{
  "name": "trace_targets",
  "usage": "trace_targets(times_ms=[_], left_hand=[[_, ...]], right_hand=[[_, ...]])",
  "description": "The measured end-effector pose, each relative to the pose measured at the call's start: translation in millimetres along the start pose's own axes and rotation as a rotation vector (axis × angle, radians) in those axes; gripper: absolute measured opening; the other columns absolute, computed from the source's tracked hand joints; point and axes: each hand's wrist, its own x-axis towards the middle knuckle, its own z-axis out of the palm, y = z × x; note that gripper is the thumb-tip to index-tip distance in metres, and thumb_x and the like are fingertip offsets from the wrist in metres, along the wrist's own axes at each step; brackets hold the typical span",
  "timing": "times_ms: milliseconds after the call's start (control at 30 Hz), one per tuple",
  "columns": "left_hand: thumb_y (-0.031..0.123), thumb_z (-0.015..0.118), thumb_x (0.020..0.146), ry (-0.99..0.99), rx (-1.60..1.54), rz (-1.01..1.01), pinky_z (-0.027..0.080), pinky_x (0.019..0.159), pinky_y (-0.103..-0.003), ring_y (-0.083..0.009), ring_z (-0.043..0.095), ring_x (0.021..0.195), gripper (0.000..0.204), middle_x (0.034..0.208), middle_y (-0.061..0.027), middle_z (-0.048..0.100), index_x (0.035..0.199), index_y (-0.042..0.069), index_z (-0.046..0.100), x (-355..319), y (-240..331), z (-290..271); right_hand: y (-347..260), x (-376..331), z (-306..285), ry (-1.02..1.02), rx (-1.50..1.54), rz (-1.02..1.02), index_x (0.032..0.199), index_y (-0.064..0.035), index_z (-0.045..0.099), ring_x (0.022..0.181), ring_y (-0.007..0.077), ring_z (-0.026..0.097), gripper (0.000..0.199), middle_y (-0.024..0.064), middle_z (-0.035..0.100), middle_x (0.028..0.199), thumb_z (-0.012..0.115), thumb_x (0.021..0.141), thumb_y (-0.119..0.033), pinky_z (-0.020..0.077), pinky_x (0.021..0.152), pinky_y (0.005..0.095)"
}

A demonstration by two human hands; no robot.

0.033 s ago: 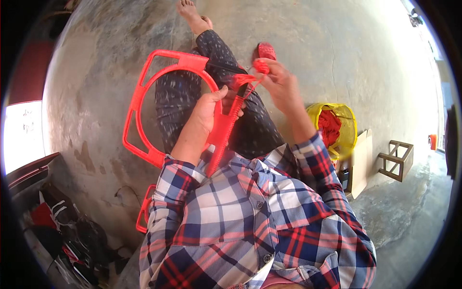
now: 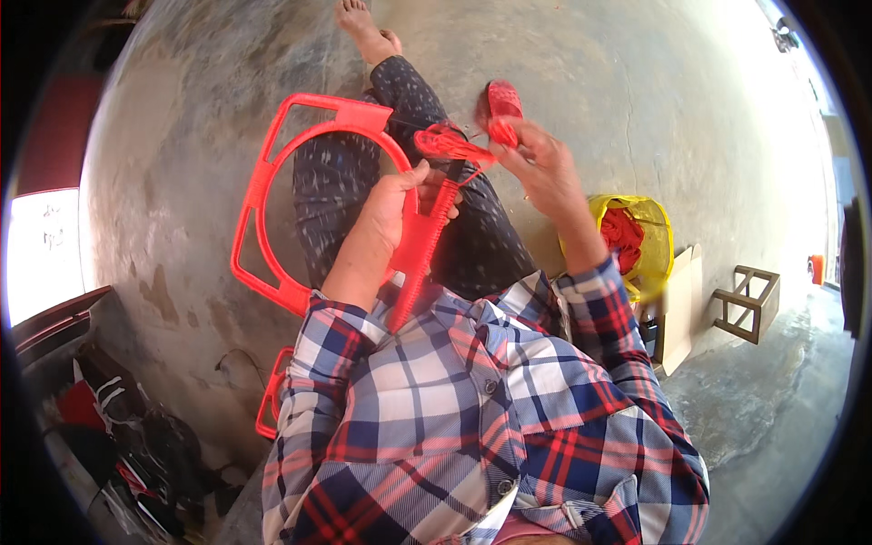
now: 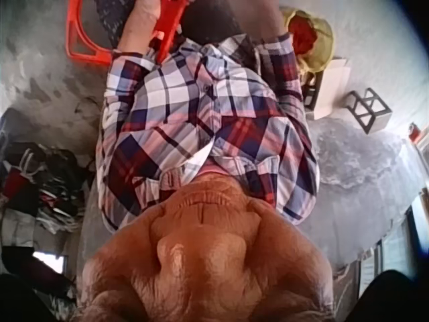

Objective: Wrapping and weaving red plastic cord around a metal frame to create a seat.

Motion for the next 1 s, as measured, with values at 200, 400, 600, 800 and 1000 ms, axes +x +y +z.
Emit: trace_targets(times_ms=[200,400,600,800,1000], left_hand=[[0.033,0.051,0.094,-0.049,-0.012,0.019,0.054,0.065,-0.038,-0.0298,0.066,0.069,0.037,0.085,-0.0211,0.066,0.097,-0.003,0.062,-1,6,-3],[0.033,0.049,0.095,-0.103,-0.018,0.017,0.054,0.066,-0.038,-0.0297,0.066,0.069,0.038,0.085,-0.0208,0.066,0.096,-0.003,0.062,4,8,-9],[0.033,0.048,0.095,-0.096,-0.038,-0.026,0.054,0.067,-0.039,-0.0306,0.065,0.071,0.039,0.087,-0.0211,0.065,0.097,-0.003,0.063,5,8,-10],[0.034,0.049,0.095,-0.109,-0.050,-0.029,0.053,0.068,-0.040,-0.0321,0.064,0.073,0.039,0.089,-0.0217,0.065,0.099,-0.002,0.063,5,8,-14],[0.034,0.050,0.094,-0.165,-0.103,-0.042,0.052,0.069,-0.040,-0.0324,0.063,0.074,0.038,0.089,-0.0213,0.064,0.102,-0.001,0.062,6,6,-13]], right_hand=[[29,-74,-92,0.102,0.629,0.314,0.112,-0.0016,0.060,0.098,0.0169,0.057,0.028,0.0077,0.063,0.104,0.056,0.093,-0.021,0.0432,0.091,0.0334],[115,-147,-150,0.454,1.730,0.207,0.086,-0.0098,0.050,0.052,0.0082,0.035,0.020,-0.0058,0.035,0.061,0.051,0.098,-0.026,0.0380,0.056,0.0256],[154,-138,-102,0.730,1.317,0.477,0.089,-0.0123,0.052,0.042,0.0036,0.023,0.007,-0.0099,0.026,0.054,0.054,0.095,-0.017,0.0179,0.039,0.0215],[56,-59,-10,0.247,0.883,0.560,0.110,-0.0073,0.058,0.048,0.0004,0.028,0.019,-0.0121,0.032,0.059,0.052,0.096,-0.020,0.0224,0.042,0.0195],[23,-44,43,-0.238,0.669,0.429,0.098,-0.0083,0.059,0.059,0.0028,0.037,0.019,-0.0074,0.043,0.068,0.052,0.097,-0.026,0.0300,0.051,0.0200]])
